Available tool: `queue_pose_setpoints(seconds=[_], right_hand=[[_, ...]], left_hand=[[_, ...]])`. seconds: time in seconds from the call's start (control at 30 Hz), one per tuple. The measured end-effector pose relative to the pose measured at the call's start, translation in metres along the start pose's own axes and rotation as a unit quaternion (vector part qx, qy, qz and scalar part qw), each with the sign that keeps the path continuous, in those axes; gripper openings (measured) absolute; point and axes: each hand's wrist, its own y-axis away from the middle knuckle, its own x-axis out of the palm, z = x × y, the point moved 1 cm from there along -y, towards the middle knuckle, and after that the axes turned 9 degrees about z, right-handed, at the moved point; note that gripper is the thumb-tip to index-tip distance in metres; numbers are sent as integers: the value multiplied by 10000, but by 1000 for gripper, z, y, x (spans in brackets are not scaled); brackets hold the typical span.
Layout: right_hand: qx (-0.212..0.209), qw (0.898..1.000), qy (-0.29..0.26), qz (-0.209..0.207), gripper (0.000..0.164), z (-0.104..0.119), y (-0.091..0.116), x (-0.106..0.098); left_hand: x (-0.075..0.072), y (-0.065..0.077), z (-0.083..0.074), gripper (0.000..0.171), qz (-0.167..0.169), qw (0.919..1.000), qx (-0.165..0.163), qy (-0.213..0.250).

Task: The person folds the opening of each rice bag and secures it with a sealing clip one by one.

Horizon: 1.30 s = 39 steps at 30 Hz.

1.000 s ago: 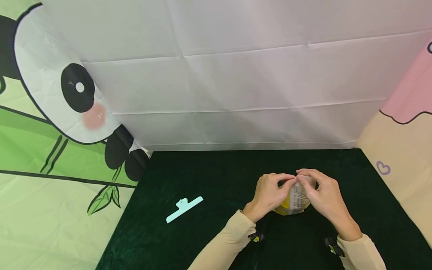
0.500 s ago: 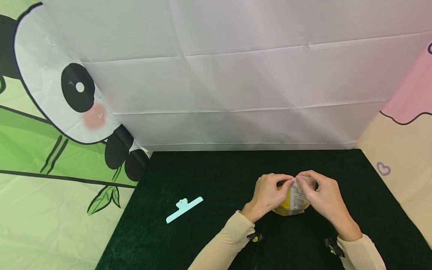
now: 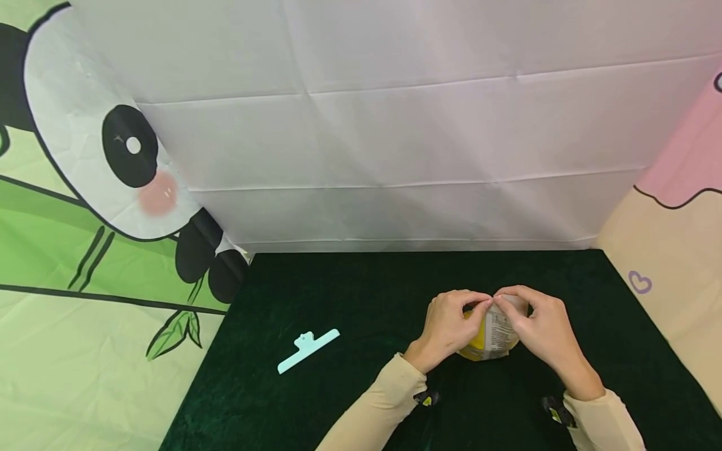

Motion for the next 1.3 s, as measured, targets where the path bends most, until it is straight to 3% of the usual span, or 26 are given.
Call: queue_pose_setpoints(seconds=[0.4, 0.63, 0.8, 0.97, 1.3], right_hand=[[2, 9999, -14, 139, 10, 0, -2, -6], [71, 9989, 129, 441, 10, 4, -6, -9], [-258, 9973, 549, 420, 7, 10, -11, -11], [-571, 9932, 769, 658, 11, 14, -14, -11], [-602, 9934, 646, 726, 11, 14, -13, -8]], left_hand=[[-3, 7, 4, 24, -140, 9995, -125, 262], [-1, 7, 5, 23, -225, 9994, -73, 244], [-1, 6, 5, 23, -229, 9996, -56, 162], [-1, 5, 5, 21, -297, 9994, -3, 169], [0, 8, 7, 24, -149, 9993, 45, 344]])
